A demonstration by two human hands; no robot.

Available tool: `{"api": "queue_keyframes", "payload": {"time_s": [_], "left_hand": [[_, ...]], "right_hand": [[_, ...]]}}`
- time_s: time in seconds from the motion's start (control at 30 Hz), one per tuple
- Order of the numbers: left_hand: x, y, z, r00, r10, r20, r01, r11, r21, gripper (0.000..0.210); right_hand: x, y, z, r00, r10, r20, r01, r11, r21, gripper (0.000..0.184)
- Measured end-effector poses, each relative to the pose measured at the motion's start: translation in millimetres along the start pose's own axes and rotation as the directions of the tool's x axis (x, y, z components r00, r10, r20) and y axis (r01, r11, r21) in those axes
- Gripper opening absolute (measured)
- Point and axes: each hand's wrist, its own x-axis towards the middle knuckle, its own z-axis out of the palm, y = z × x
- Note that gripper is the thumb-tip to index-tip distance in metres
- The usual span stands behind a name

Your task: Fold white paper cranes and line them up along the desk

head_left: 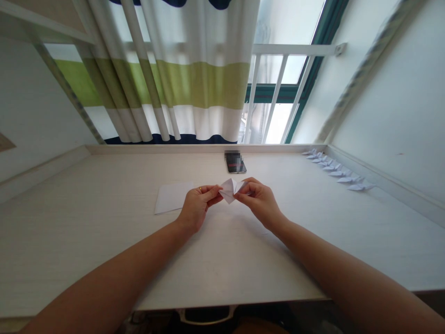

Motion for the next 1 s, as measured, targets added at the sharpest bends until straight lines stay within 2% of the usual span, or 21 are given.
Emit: {"api": "queue_keyframes", "payload": {"time_s": [0.2,0.37,0.57,1.0], "left_hand": [[1.2,0.5,-2.0,1.000,0.012,0.015,-0.013,0.999,0.044,0.026],[-2.2,-1.2,0.6,0.993,0.105,0.048,-0.111,0.982,0.152,0.035],[-2.9,-5.6,0.3,0.993,0.051,0.103,-0.076,0.965,0.253,0.047],[-1.2,-6.1,-0.6,0.989,0.103,0.103,-0.126,0.960,0.249,0.050]], "right_hand": [[0.2,0.1,-0.1,1.000,0.004,-0.013,-0.004,1.000,-0.014,0.017],[-0.6,2.9,2.3,0.999,-0.034,0.016,0.034,0.999,-0.028,0.017],[-2.3,3.7,4.2,0.995,-0.083,0.054,0.087,0.994,-0.065,0.017],[-1.3,3.1,3.3,0.998,-0.049,0.043,0.052,0.996,-0.076,0.017]]}}
